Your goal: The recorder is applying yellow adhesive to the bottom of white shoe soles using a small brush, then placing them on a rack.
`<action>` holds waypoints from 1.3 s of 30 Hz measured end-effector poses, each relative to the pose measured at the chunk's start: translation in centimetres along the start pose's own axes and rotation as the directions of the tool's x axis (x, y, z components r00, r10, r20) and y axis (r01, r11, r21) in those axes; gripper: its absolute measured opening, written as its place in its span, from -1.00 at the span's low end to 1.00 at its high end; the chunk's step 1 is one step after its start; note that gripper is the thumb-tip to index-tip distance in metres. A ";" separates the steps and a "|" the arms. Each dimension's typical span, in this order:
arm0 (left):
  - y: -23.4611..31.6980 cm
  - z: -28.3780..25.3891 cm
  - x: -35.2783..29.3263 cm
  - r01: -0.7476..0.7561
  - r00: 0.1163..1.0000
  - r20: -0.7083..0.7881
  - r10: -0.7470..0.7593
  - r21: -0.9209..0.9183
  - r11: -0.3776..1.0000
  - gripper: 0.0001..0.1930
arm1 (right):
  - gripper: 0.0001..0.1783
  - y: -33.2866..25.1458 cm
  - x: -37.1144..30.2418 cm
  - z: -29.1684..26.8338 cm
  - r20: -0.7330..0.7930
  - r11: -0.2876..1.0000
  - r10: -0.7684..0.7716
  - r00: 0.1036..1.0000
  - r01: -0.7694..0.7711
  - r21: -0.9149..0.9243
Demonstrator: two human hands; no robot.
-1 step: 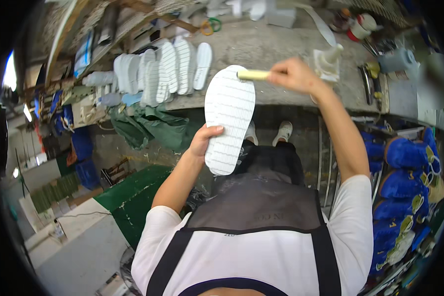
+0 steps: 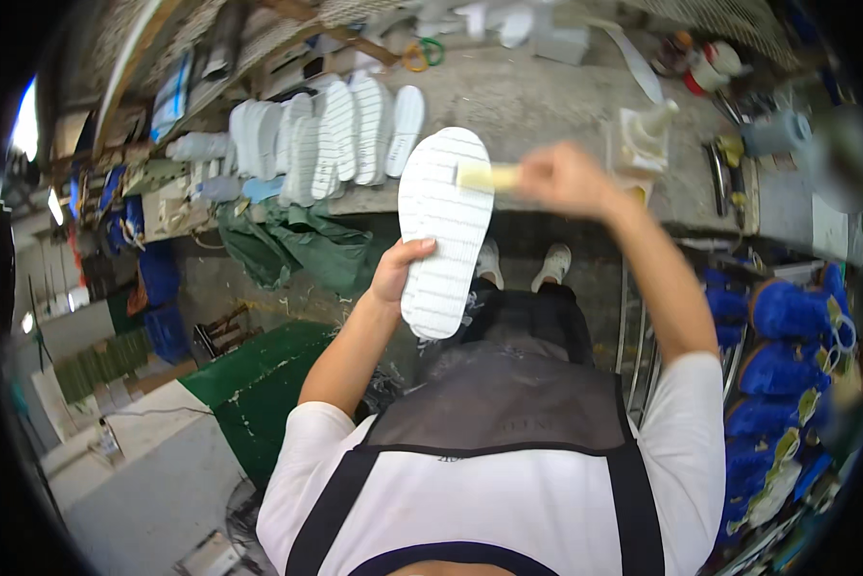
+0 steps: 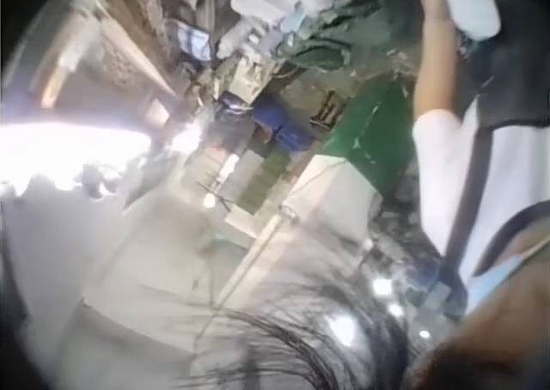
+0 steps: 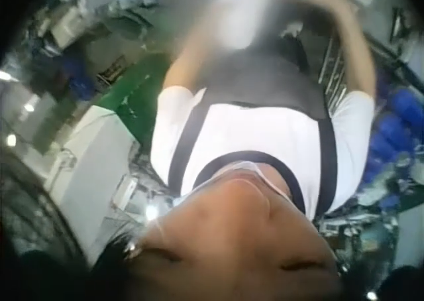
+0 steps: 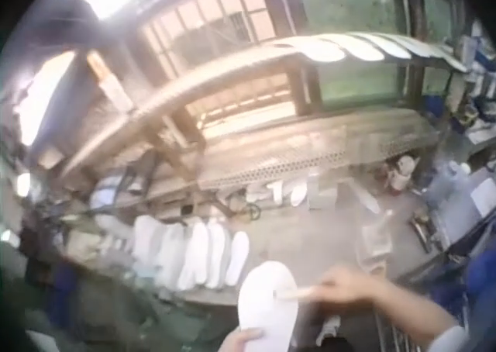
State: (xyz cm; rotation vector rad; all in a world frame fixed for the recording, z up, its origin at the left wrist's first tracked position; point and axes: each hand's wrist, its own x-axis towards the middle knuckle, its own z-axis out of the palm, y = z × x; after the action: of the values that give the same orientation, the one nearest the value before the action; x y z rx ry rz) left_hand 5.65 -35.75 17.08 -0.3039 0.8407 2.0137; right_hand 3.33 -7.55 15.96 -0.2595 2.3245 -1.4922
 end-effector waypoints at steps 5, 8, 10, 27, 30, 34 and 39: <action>4.0 -4.0 -1.3 -0.106 0.991 -0.106 0.076 -0.314 0.944 -0.58 | -0.81 -6.4 0.0 9.2 0.111 0.968 -0.248 0.962 0.244 0.053; 5.9 -5.0 -2.6 -0.112 0.993 -0.013 0.117 -0.403 0.908 -0.59 | -0.81 -7.3 -1.3 13.0 0.076 0.958 -0.225 0.972 0.206 0.202; 6.3 -5.8 -3.3 -0.240 0.971 -0.113 0.212 -0.427 0.872 -0.59 | -0.77 -6.9 -1.1 15.3 0.135 0.899 -0.252 0.958 0.180 0.398; 5.2 -11.3 -12.7 -0.074 0.995 -0.037 0.091 0.340 0.937 -0.30 | -0.60 -16.0 8.1 7.4 0.221 0.822 -0.201 0.954 0.287 -0.492; 6.3 -10.5 -12.1 -0.008 0.998 -0.060 0.032 0.368 0.930 -0.31 | -0.58 -11.9 11.2 6.2 -0.084 0.578 0.100 0.991 -0.127 -0.806; 7.6 -9.7 -9.9 -0.186 0.976 -0.032 0.214 0.382 0.905 -0.35 | -0.57 -12.0 9.9 4.5 -0.181 0.889 -0.084 0.980 -0.008 -0.457; 11.1 -6.2 -6.1 -0.207 0.977 0.096 0.192 0.185 0.961 -0.44 | -0.67 -16.7 8.1 8.1 -0.011 0.676 -0.285 0.958 0.193 -0.711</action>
State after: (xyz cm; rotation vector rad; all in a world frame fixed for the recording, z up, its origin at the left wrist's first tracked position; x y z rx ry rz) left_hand -0.73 -47.87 20.50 -0.0298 1.0447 2.0934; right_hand -1.56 -24.16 26.41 -0.7145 2.9686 -0.6209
